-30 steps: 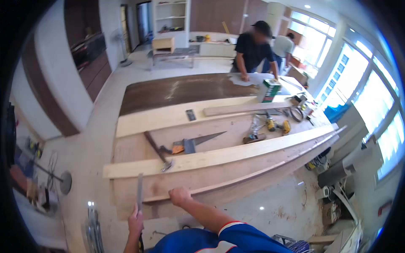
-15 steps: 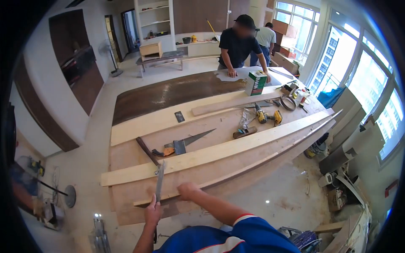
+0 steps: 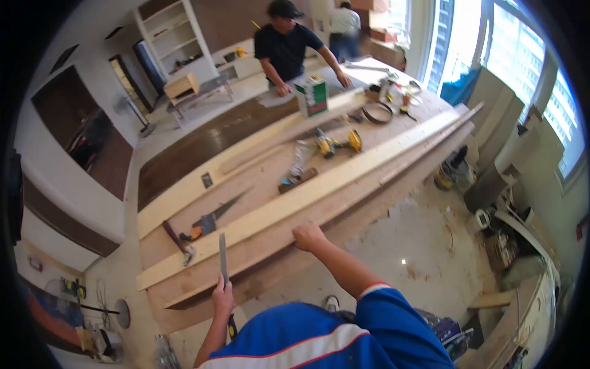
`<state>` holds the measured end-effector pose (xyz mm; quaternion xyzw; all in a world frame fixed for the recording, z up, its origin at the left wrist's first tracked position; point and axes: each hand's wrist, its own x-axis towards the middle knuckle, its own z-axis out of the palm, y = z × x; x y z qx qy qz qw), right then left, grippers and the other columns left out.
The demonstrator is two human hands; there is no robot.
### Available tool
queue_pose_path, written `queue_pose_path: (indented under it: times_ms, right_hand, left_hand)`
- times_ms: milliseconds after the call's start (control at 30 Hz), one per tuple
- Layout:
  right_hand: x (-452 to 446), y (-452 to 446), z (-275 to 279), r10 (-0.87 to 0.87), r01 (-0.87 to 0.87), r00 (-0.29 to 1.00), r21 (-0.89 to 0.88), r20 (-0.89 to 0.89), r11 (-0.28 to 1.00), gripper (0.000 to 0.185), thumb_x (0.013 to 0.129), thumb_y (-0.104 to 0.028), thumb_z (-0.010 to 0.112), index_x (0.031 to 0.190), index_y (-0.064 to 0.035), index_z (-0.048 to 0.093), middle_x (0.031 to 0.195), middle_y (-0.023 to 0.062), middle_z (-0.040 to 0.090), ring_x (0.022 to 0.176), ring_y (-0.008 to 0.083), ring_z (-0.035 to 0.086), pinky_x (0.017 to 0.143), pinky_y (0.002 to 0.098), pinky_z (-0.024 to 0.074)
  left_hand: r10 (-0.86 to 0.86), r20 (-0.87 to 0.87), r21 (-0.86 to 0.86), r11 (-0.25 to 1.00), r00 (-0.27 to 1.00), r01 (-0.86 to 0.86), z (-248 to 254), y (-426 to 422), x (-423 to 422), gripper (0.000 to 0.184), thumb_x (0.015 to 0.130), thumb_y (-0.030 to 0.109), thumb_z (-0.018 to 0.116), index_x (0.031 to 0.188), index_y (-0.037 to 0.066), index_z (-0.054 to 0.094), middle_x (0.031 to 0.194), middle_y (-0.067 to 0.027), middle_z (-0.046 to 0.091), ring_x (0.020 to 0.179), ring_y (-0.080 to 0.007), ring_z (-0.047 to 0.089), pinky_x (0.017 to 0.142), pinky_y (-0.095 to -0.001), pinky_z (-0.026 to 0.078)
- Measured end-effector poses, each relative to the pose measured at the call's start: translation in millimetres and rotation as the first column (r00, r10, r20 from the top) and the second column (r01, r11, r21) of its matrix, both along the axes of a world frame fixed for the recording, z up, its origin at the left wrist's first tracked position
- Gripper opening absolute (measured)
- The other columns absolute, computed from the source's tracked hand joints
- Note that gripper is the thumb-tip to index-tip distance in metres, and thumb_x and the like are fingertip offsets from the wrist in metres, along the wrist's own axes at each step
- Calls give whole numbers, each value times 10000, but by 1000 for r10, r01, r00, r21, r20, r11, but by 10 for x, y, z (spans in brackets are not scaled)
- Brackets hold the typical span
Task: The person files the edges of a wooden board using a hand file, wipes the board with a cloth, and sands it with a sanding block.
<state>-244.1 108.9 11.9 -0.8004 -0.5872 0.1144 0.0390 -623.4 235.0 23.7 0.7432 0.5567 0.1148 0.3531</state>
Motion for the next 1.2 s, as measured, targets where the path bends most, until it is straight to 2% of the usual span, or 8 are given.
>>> queue_pose_path:
  times_ms: [133,233,333,567,733,900,1000,1200]
  right_hand:
    - [-48,8,21,-16,15,999,-13,-39,1000,218,866,-211,631,1054,-133,709,1110,107,740,1066,299,693,989,472,458]
    - [69,-99,111,73,-72,997,60,-16,996,229,876,-196,608,1075,-130,703,1114,100,740,1074,278,697,1003,466,447]
    - [417,-314,186,68,-72,996,78,57,994,264,852,-226,648,1091,-124,695,1113,105,733,1079,264,695,1029,450,435]
    - [1660,-961,256,-49,46,997,49,59,998,398,770,-294,748,1137,-148,705,1135,98,729,1088,264,684,1068,445,403]
    - [2377,-1103,256,-27,32,998,-87,53,996,355,750,-265,747,1082,-149,704,1123,84,719,1058,272,686,952,462,479]
    - [2829,-1125,200,127,-116,990,-154,65,981,286,752,-278,770,996,-136,723,1087,65,714,1038,271,686,859,423,528]
    - [3108,-1156,251,159,-164,986,-167,-42,972,384,695,-369,855,952,-117,722,1028,93,714,1046,318,674,852,469,534]
    - [3264,-1232,27,165,-186,951,-57,-263,981,256,685,-347,841,825,-150,757,854,117,739,882,342,720,771,477,571]
  left_hand:
    - [-139,115,40,990,984,135,-142,-394,812,611,979,291,602,1547,136,440,653,-139,597,475,-218,613,462,-369,524]
    - [-227,10,39,973,974,227,18,-579,1273,609,978,283,601,1547,136,442,670,-131,603,487,-228,627,457,-372,520]
    - [-316,3,212,927,949,309,24,-642,1547,602,978,271,596,1547,146,446,653,-123,591,476,-229,628,445,-368,511]
    - [-240,64,-240,938,969,248,544,-894,2210,671,961,206,636,1583,150,390,607,-40,539,425,-147,543,412,-327,466]
    - [-201,230,-437,853,952,286,463,-1058,2727,730,950,118,659,1603,113,334,652,13,528,479,-95,497,420,-294,440]
    - [-187,439,-476,781,878,405,316,-1079,3492,734,918,117,698,1582,118,386,672,21,545,504,-80,492,438,-269,442]
    - [-179,451,-509,753,874,417,428,-1047,3952,752,921,103,696,1593,108,357,675,34,522,520,-73,480,431,-257,436]
    - [-134,406,-504,792,904,344,552,-1078,4575,765,936,72,660,1612,109,304,675,27,507,492,-72,469,403,-258,434]
